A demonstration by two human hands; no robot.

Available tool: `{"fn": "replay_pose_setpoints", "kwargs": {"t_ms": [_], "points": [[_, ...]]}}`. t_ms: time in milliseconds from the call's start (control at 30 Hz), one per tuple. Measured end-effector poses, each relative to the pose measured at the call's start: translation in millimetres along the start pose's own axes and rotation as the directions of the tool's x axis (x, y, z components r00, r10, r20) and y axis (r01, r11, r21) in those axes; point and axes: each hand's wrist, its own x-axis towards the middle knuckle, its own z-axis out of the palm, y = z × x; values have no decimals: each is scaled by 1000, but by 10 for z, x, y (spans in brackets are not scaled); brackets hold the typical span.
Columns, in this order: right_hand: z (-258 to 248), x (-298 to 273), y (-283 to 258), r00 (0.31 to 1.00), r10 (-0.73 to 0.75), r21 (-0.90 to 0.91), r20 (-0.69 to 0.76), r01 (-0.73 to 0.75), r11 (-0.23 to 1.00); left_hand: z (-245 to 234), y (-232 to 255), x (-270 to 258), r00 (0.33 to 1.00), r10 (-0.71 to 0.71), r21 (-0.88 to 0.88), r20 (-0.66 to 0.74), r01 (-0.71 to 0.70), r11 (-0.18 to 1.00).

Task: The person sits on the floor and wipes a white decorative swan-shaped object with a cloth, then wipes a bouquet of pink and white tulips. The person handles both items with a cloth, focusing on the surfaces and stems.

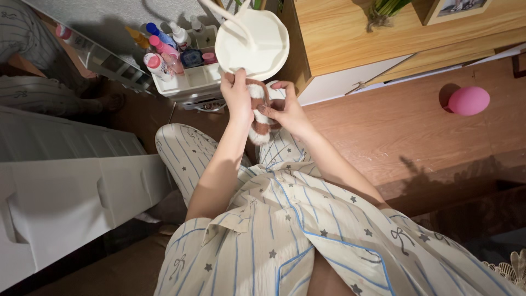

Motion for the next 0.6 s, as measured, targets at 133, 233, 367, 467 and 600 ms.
{"fn": "replay_pose_setpoints", "kwargs": {"t_ms": [133,233,367,467,600], "points": [[-221,127,203,990,-33,-57,140,41,998,-139,-10,16,998,52,68,-23,-50,996],[-586,200,73,989,-6,-362,148,60,930,-225,38,66,996,86,89,5,-86,992],[-1007,205,-419,973,-145,165,-181,175,971,-236,141,91,1000,10,129,-10,-9,992],[-1283,266,-711,741,-593,-403,-315,461,791,-166,199,51,1000,-25,120,2,25,993],[-1390,519,-631,577,-754,-833,-312,215,510,-3,224,-16,996,-79,56,40,77,995]]}}
